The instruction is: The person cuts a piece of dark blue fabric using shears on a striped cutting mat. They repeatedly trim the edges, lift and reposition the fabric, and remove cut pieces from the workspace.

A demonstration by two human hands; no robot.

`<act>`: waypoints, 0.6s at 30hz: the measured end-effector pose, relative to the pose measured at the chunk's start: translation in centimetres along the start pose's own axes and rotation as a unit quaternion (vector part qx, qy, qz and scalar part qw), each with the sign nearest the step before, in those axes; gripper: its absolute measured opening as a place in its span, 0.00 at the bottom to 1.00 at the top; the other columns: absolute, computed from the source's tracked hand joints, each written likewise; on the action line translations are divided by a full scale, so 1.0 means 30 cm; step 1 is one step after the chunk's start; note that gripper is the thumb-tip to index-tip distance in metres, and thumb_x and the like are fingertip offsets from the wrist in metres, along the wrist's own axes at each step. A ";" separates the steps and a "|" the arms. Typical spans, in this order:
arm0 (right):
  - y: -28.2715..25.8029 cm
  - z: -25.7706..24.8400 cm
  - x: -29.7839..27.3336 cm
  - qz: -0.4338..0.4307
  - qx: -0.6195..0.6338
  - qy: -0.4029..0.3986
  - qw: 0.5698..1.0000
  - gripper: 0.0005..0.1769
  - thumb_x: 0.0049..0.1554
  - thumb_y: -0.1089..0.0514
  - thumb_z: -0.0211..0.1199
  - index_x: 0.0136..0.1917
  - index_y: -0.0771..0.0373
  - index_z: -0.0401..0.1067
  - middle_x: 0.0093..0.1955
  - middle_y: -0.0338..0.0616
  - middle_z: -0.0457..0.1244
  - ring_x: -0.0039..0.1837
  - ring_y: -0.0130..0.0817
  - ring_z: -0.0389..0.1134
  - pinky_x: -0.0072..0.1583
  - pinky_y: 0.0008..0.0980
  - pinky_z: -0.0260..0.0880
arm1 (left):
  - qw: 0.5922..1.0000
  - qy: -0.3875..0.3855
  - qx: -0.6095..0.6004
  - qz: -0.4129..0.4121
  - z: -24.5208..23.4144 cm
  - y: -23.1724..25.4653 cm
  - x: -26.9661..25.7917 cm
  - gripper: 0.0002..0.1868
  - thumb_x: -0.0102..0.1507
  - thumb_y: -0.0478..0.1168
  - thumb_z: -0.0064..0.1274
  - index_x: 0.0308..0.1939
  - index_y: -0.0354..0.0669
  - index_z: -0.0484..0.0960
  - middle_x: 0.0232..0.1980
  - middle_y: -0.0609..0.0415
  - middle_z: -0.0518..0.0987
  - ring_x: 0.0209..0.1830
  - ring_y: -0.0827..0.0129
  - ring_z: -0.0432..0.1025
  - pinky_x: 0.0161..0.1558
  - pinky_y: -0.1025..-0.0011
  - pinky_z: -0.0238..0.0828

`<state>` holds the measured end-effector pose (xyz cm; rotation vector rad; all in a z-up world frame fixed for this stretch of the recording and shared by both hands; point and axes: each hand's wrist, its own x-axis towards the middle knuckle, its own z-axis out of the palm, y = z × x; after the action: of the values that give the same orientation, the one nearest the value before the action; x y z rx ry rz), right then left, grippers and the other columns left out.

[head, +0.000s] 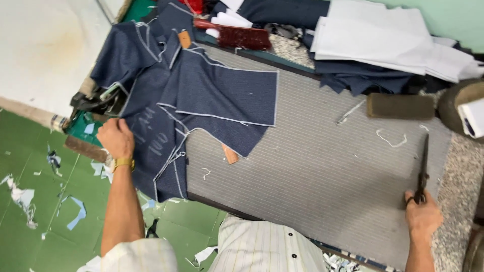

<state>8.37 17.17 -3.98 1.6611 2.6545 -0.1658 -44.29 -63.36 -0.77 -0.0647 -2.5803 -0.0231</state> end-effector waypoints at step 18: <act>-0.789 -0.877 -0.278 -0.483 0.404 -0.077 0.773 0.38 0.55 0.49 0.68 0.74 0.65 0.61 0.82 0.58 0.51 0.83 0.50 0.51 0.81 0.53 0.49 | 0.642 -0.481 -0.409 0.435 -1.287 1.265 0.255 0.11 0.68 0.41 0.50 0.45 0.45 0.87 0.31 0.65 0.86 0.18 0.81 0.71 0.23 0.77 0.69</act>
<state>-7.87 1.87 24.75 -0.0083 3.1460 -1.5044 -28.32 -26.30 36.13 -2.1473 -2.8690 -1.0410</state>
